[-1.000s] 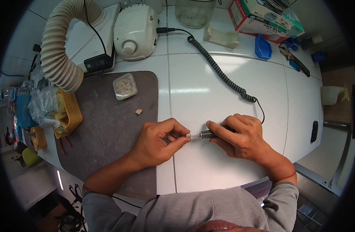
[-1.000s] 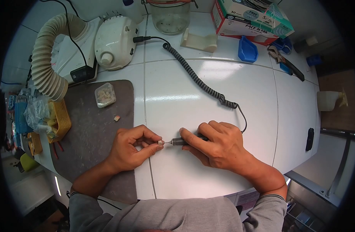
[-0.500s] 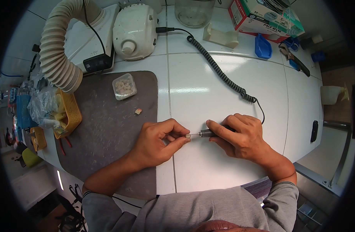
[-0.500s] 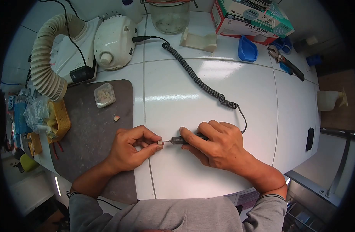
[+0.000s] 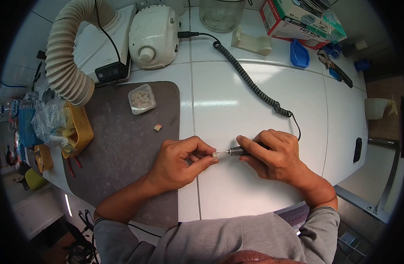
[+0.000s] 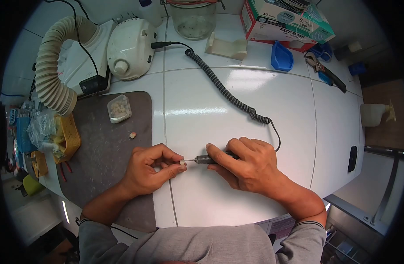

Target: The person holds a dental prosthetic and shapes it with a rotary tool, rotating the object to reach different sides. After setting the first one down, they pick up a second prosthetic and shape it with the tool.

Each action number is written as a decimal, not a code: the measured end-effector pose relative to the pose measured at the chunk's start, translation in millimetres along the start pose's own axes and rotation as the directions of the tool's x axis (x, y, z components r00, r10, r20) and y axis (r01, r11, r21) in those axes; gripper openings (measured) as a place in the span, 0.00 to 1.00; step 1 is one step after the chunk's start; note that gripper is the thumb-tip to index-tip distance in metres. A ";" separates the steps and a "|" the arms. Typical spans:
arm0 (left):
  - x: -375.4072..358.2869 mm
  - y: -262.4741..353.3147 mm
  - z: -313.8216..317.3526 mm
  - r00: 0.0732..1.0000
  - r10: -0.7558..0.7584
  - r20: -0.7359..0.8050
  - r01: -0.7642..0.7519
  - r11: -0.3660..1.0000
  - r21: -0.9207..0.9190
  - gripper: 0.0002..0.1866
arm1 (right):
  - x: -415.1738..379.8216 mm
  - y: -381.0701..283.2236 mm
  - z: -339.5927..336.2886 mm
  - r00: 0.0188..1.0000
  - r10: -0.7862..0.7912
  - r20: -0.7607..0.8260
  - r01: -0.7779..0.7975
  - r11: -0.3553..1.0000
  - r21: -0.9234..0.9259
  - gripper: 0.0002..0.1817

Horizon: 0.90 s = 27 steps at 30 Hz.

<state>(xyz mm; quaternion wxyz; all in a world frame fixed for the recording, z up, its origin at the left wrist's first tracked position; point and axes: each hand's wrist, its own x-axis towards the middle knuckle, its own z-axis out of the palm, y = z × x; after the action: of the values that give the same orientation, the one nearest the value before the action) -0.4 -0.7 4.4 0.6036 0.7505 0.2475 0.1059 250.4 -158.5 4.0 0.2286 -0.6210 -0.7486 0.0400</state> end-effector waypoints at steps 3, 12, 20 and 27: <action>-0.3 -0.9 0.4 1.000 0.006 -0.003 -0.006 1.000 -0.005 0.09 | 0.7 -0.5 -0.5 1.000 0.000 -0.001 0.000 1.000 -0.009 0.21; -1.0 -1.3 0.8 1.000 0.029 -0.010 -0.029 0.999 0.029 0.09 | -0.2 -0.4 -0.6 1.000 -0.007 0.016 0.008 1.000 -0.019 0.20; -1.2 -1.2 1.7 0.999 0.025 -0.023 -0.025 1.000 0.012 0.08 | 0.1 -0.5 0.5 1.000 -0.003 0.008 0.004 1.000 -0.024 0.20; -1.1 -3.1 2.8 0.999 0.035 -0.036 -0.034 0.999 0.025 0.08 | -0.6 -0.2 -0.2 1.000 -0.014 0.021 0.015 1.000 -0.016 0.21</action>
<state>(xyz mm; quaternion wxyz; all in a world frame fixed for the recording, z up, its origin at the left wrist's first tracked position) -0.9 -3.2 0.9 0.5877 0.7600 0.2467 0.1269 250.4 -159.1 4.2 0.2160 -0.6170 -0.7557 0.0390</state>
